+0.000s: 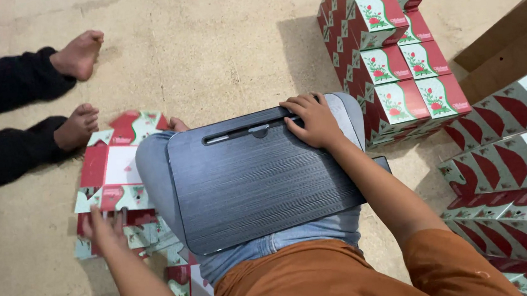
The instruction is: Folding flat cardboard templates into 3D boxes on a lap desk while sitting on the floor.
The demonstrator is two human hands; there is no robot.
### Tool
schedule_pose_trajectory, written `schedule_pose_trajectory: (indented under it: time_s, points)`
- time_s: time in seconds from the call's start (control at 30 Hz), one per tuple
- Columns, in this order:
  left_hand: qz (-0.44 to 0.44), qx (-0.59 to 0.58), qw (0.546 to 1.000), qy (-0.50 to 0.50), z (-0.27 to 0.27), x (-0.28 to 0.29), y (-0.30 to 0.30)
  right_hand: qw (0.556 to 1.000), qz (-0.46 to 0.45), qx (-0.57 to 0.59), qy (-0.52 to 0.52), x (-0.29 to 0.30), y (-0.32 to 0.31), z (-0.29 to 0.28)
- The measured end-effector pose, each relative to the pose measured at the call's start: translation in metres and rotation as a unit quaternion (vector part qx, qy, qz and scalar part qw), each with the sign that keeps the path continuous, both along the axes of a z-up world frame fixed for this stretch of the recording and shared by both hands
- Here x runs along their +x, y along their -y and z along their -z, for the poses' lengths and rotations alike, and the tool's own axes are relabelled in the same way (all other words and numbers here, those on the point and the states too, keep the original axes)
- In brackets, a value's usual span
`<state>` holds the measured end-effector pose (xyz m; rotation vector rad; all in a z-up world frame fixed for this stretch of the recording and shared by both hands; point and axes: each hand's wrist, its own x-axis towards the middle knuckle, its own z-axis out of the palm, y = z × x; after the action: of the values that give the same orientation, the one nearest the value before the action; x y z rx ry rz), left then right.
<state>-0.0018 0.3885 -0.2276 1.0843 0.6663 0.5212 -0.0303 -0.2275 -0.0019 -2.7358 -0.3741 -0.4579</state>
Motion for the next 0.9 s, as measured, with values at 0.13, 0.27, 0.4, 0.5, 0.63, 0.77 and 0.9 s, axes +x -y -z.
schedule_pose_trajectory:
  time_s: [0.13, 0.27, 0.4, 0.5, 0.63, 0.77, 0.9]
  points:
    - [-0.030, -0.052, 0.997, -0.040, 0.019, 0.101, 0.020, 1.000, -0.019, -0.017, 0.001, 0.000, 0.006, 0.006]
    - [0.001, 0.114, 0.993, 0.007, -0.018, 0.092, 0.071, 1.000, -0.026, -0.012, 0.004, 0.005, 0.010, 0.012]
    - [-0.031, 0.152, 0.980, 0.126, -0.030, 0.104, 0.081, 1.000, -0.021, -0.015, 0.004, 0.004, 0.011, 0.012]
    - [-0.062, 0.188, 0.970, 0.143, -0.076, 0.093, 0.078, 1.000, -0.020, -0.021, 0.005, 0.002, 0.009, 0.010]
    - [-0.066, 0.256, 0.939, 0.220, -0.145, 0.070, 0.071, 1.000, -0.016, -0.017, 0.004, 0.004, 0.009, 0.012]
    - [0.001, 0.379, 0.882, 0.280, -0.242, 0.027, 0.093, 1.000, -0.015, -0.014, 0.005, 0.006, 0.009, 0.014]
    - [0.182, 0.436, 0.845, 0.249, -0.305, -0.007, 0.138, 1.000, -0.020, -0.015, 0.010, 0.004, 0.010, 0.014]
